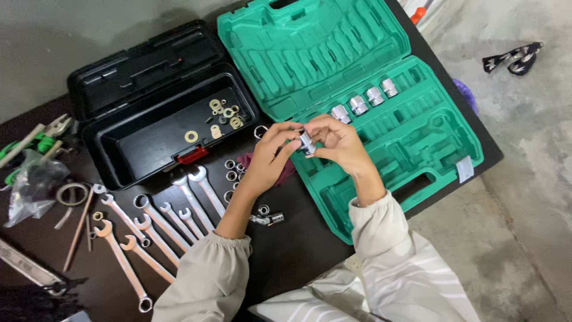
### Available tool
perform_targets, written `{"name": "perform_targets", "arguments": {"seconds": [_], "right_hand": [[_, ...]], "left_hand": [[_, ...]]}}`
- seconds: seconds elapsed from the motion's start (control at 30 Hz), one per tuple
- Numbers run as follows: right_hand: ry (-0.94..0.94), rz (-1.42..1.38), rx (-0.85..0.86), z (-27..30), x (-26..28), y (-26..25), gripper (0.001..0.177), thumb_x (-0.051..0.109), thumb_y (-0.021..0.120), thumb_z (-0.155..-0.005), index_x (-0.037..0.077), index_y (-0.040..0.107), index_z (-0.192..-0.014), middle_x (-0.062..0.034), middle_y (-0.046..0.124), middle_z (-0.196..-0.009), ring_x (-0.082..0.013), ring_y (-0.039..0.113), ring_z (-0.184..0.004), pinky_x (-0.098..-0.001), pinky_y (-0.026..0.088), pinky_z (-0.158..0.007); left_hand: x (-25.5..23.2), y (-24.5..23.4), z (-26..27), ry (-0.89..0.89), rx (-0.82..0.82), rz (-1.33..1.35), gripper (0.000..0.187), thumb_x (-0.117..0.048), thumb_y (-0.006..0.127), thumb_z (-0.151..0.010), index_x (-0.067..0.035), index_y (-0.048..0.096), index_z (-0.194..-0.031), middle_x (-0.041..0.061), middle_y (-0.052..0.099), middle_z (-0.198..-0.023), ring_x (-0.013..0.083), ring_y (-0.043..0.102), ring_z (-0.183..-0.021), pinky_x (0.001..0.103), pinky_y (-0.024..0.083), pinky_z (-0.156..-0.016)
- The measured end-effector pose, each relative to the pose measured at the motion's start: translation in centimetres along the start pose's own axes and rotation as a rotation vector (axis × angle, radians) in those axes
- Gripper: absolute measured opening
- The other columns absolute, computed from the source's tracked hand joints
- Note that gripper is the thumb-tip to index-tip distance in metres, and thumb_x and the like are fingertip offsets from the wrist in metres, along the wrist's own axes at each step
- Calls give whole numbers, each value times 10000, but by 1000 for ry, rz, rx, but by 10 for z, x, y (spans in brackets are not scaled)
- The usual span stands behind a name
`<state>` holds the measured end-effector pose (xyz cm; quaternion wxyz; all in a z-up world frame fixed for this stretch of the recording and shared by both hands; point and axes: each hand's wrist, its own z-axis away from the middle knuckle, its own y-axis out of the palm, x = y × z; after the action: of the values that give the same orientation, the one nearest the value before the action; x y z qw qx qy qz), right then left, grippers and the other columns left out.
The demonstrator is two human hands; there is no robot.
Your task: The person wipes a socket wrench head with a cloth, then places it into a green tool case before picking up another socket head and wiping it.
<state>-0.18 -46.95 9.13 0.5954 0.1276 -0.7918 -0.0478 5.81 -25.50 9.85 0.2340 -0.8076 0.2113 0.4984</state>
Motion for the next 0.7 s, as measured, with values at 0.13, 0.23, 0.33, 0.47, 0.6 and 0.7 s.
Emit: {"name": "perform_targets", "arguments": {"seconds": [0.13,0.23,0.33,0.47,0.6,0.7], "right_hand": [[71,11,-52,1,6,-10,602,-247,686,-756,-21,620,-1310,-77,610,-1194,-185,648,-1084,-343,588,-923],[68,74,-56,3,12,-23,578,-248,678,-782,-30,633,-1316,-75,610,-1192,-182,652,-1074,-331,569,-923],[92,145,-26,5,10,-28,550,-239,679,-794,-29,642,-1301,-75,611,-1170,-178,658,-1056,-335,577,-914],[164,193,36,1,5,-31,517,-211,689,-783,-8,611,-1252,-75,646,-1120,-173,677,-1004,-328,593,-846],[269,217,94,3,4,-29,462,-161,733,-779,17,570,-1173,-76,667,-1023,-171,709,-921,-319,602,-780],[353,366,165,3,4,-27,452,-121,789,-728,16,590,-1110,-81,685,-968,-162,729,-843,-307,598,-750]], "left_hand": [[1,10,-12,-70,30,-10,172,-164,610,-1030,-47,674,-1139,121,632,-1304,256,642,-1187,348,501,-1011],[7,19,-21,-85,43,-8,183,-171,618,-1020,-55,676,-1148,120,622,-1291,261,635,-1150,344,520,-956],[14,25,-19,-57,23,-94,196,-180,630,-1023,-46,676,-1159,124,637,-1274,282,628,-1130,363,509,-953],[20,23,-21,-104,63,-169,217,-225,645,-1012,-64,698,-1147,124,657,-1212,296,635,-1115,389,522,-938],[16,19,-15,-82,94,-311,243,-275,657,-999,-91,727,-1141,119,685,-1151,316,632,-1089,425,512,-931],[4,12,-11,-238,202,-470,253,-315,671,-952,-111,744,-1082,114,717,-1013,315,645,-1014,429,506,-843]]}}
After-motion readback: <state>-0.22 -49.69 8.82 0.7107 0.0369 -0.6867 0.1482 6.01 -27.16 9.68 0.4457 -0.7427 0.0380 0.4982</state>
